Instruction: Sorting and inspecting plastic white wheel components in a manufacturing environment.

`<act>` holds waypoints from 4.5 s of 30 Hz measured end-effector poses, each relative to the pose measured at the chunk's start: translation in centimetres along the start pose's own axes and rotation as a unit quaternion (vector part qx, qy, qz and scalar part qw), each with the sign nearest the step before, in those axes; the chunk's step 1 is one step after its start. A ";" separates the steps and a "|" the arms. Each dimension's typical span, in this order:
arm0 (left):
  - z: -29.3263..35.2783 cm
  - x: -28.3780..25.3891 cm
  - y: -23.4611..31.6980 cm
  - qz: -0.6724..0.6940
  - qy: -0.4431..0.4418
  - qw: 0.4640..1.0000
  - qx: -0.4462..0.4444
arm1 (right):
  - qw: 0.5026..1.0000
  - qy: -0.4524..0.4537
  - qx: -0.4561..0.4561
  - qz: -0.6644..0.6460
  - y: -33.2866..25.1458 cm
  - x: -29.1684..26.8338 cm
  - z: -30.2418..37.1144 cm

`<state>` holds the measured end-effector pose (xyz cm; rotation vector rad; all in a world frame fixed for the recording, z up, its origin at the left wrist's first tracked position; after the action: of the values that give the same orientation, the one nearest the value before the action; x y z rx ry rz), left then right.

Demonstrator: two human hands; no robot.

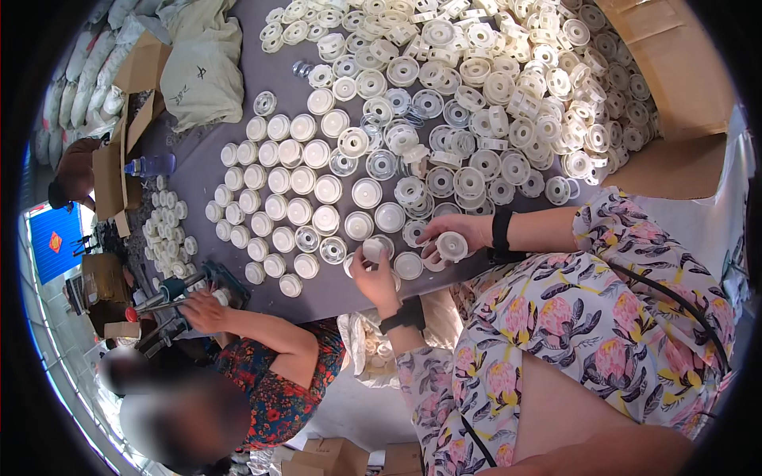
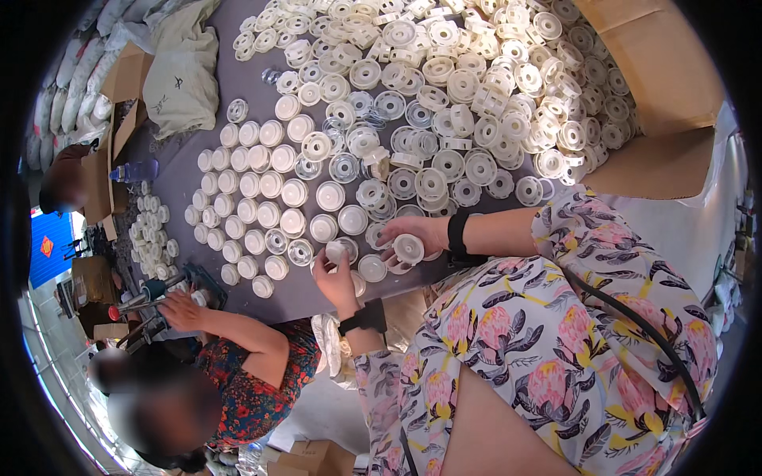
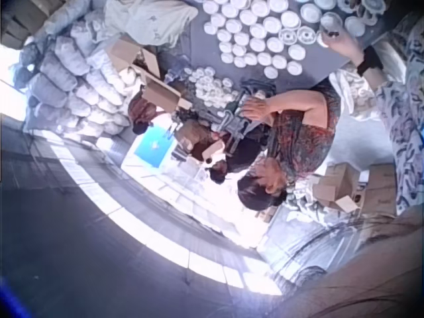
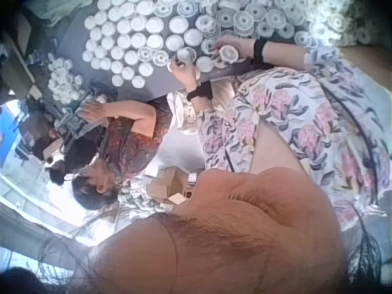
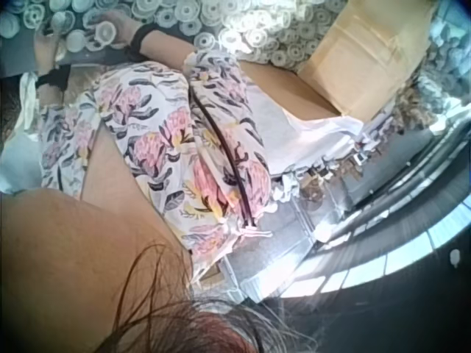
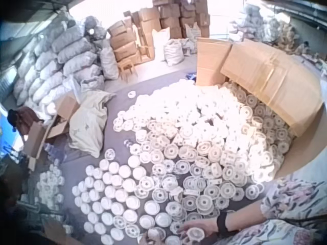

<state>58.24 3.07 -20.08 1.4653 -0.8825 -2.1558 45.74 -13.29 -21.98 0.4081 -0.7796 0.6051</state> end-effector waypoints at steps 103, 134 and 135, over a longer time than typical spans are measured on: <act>24.0 4.7 -36.0 0.218 0.179 0.823 -0.492 | 0.915 0.166 -0.096 0.354 6.2 4.6 -1.6; 29.4 3.1 -37.0 0.335 0.193 0.804 -0.452 | 0.917 0.141 -0.106 0.359 7.6 4.4 1.7; 29.9 2.3 -36.8 0.335 0.202 0.802 -0.452 | 0.917 0.134 -0.100 0.363 7.6 4.5 1.6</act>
<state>30.88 36.84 -39.21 0.8456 -0.0894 -1.3034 42.54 -6.81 -16.61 -0.1771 -0.7095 1.2341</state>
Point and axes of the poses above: each hand's wrist, its own z-axis away from the middle knuckle, its own x-axis out of the palm, y = z × x, the point moved 3 cm from there along -z, towards the middle knuckle, and after that the axes turned 3 degrees about z, right-handed, at the moved point
